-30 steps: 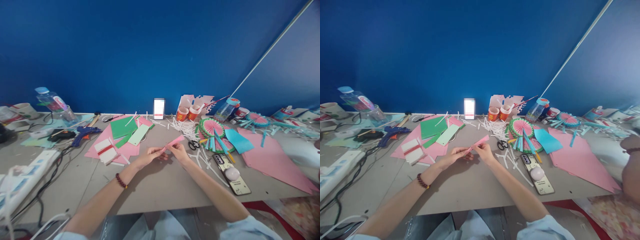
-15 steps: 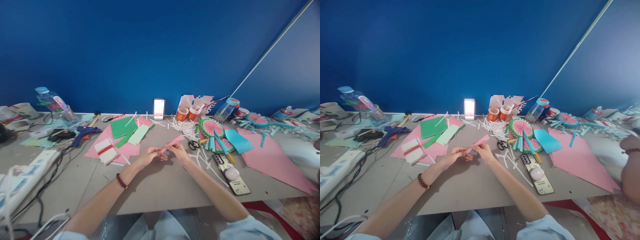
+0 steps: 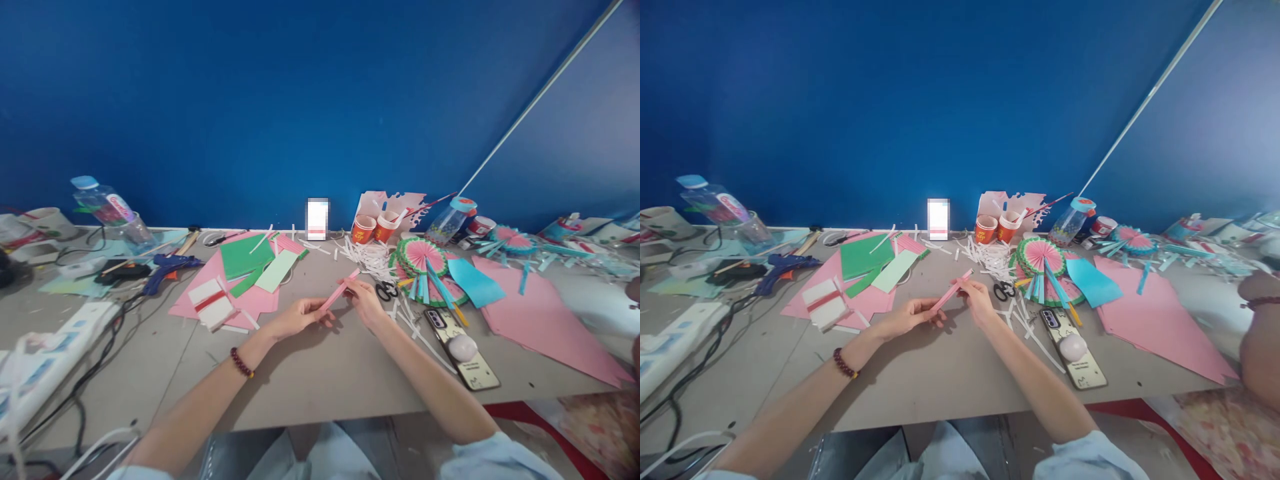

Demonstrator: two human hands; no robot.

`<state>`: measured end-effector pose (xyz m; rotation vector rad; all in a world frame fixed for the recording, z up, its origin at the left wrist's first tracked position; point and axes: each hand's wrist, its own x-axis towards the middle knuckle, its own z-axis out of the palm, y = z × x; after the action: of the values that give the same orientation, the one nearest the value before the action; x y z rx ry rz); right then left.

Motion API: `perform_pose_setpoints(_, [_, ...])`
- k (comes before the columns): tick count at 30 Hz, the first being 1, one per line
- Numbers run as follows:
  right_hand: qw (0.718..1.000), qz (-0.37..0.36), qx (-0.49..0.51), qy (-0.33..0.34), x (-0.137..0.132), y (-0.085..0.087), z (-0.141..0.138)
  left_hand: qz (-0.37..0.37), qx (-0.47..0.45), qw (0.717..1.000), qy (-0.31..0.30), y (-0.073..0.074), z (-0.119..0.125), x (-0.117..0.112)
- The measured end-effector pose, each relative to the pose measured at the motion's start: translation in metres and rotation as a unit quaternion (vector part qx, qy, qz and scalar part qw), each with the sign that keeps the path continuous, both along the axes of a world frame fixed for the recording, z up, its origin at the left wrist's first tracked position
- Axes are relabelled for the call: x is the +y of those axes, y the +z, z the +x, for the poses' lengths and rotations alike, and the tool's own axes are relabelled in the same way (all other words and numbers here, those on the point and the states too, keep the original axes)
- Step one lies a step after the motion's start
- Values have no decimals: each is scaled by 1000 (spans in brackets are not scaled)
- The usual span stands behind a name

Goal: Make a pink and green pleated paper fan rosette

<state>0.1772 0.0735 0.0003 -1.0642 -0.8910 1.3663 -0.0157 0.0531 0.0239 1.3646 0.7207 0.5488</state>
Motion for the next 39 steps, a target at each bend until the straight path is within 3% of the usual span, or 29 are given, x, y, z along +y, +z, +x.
perform_pose_setpoints(5, [999, 14, 0, 38, -1, -1, -3, 43, 45, 998, 8, 0, -4, 0])
perform_pose_setpoints(9, [996, 29, -48, 72, -5, 1, -6, 91, 65, 992, 60, 1, -2, 0])
perform_pose_setpoints(13, [990, 47, -97, 91, -8, 4, -10, 73, 38, 992, 95, -3, 2, 1])
perform_pose_setpoints(20, [987, 57, -79, 127, -10, 6, -13, 9, -13, 992, 125, -13, 3, 5])
perform_pose_setpoints(31, [988, 31, -49, 143, -11, 1, -14, 44, 26, 990, 129, -10, 5, 3])
perform_pose_setpoints(36, [973, 144, -157, 84, -3, -3, -2, 116, 93, 979, 138, -10, -1, 5])
perform_pose_setpoints(39, [921, 236, -301, 67, 1, 0, 10, 161, 128, 967, 151, -8, -4, 6])
